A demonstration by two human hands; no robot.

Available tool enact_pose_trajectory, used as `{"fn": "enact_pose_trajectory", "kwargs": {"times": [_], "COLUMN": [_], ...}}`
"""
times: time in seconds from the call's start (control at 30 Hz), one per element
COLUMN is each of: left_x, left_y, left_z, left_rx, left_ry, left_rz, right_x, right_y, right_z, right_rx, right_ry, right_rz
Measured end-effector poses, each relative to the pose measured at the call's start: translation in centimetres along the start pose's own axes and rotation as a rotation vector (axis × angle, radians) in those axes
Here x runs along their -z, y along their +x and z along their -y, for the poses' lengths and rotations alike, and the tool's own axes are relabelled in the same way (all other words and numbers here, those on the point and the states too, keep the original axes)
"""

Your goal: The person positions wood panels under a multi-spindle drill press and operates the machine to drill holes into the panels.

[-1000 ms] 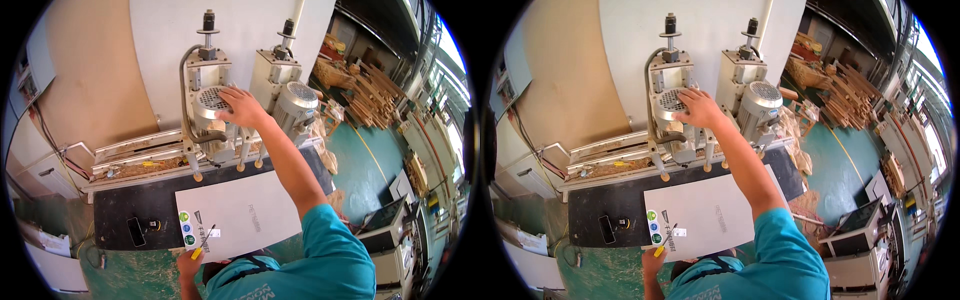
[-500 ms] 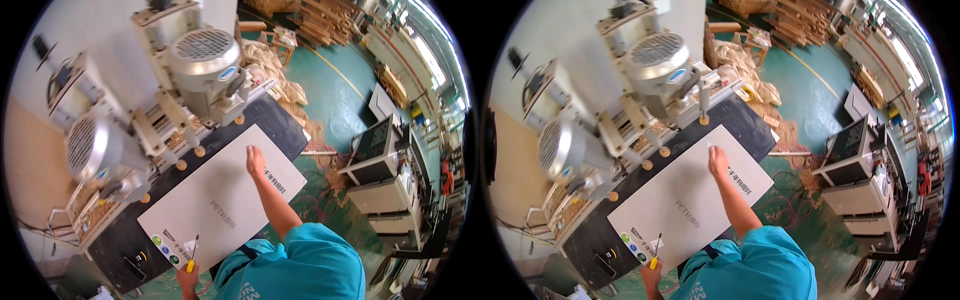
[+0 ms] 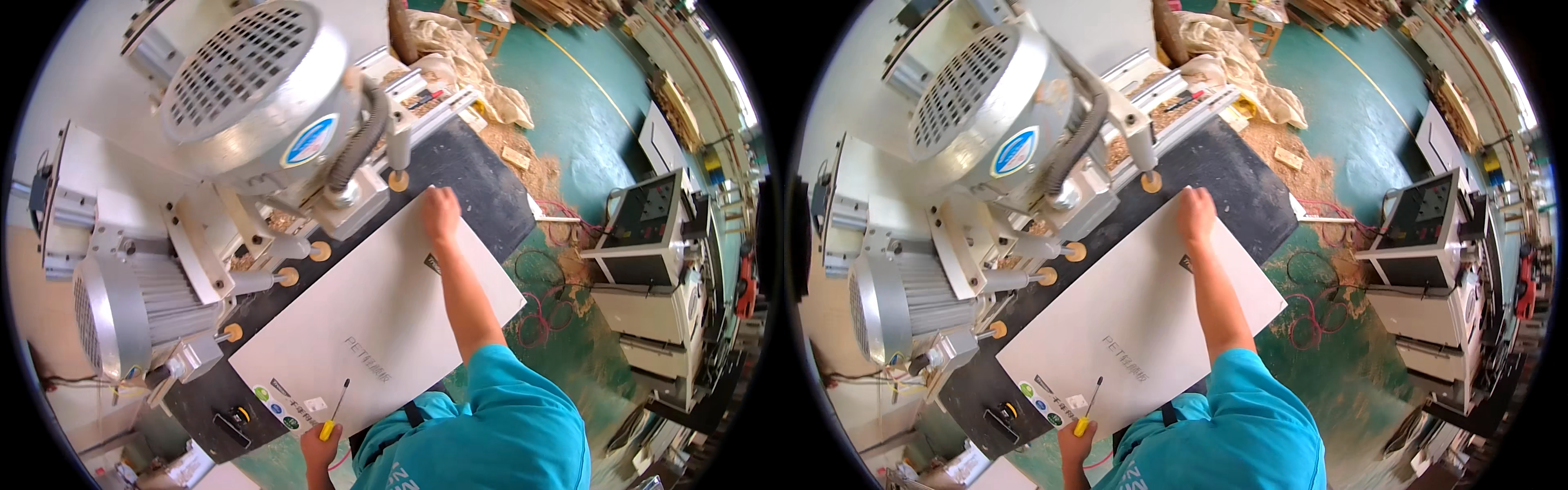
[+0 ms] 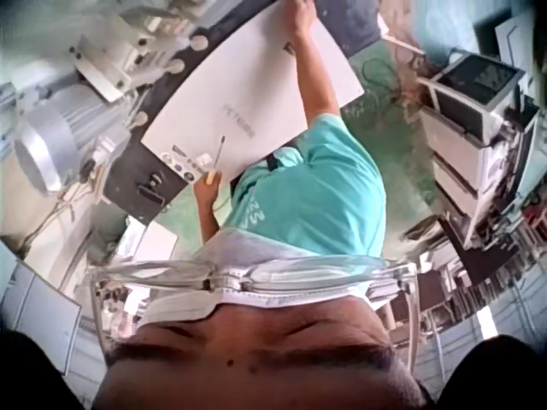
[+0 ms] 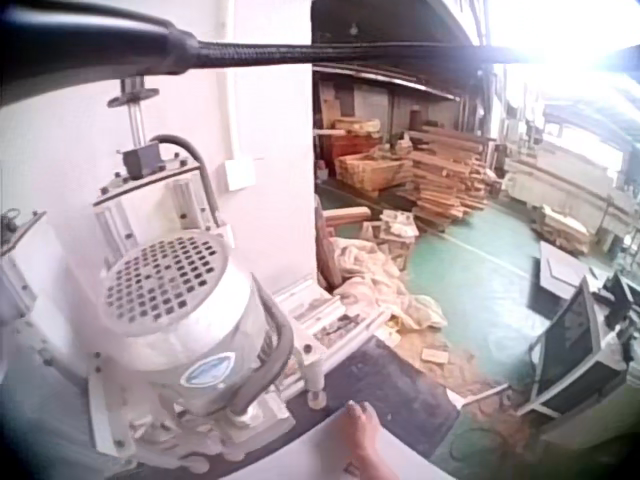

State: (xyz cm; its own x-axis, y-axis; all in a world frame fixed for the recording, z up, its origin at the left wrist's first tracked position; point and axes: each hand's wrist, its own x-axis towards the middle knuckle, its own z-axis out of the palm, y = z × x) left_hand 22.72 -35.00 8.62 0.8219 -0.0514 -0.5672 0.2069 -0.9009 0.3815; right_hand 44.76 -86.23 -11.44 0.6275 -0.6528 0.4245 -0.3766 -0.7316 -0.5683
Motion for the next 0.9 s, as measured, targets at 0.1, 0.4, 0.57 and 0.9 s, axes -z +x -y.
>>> {"fn": "enact_pose_trajectory", "kwargs": {"times": [0.1, 0.4, 0.57, 0.9], "left_x": [0.5, 2.3, 3.9, 7.3], "left_y": [0.1, -1.8, -4.0, -10.5], "left_z": [1.4, 8.8, 18.2, 35.6], "left_rx": [0.023, 0.072, 0.068, 0.263], "left_ry": [-0.045, -0.080, -0.217, -0.447], "left_rz": [0.011, 0.011, -0.098, -0.333], "right_x": [0.6, -2.9, -6.0, -10.5], "right_y": [1.5, -9.5, -21.7, -46.5], "right_z": [0.4, 12.5, 24.7, 51.0], "right_rx": [-0.115, 0.058, 0.102, 0.520], "right_ry": [-0.013, 0.003, 0.065, 0.405], "right_rz": [-0.228, 0.043, 0.226, 0.522]}}
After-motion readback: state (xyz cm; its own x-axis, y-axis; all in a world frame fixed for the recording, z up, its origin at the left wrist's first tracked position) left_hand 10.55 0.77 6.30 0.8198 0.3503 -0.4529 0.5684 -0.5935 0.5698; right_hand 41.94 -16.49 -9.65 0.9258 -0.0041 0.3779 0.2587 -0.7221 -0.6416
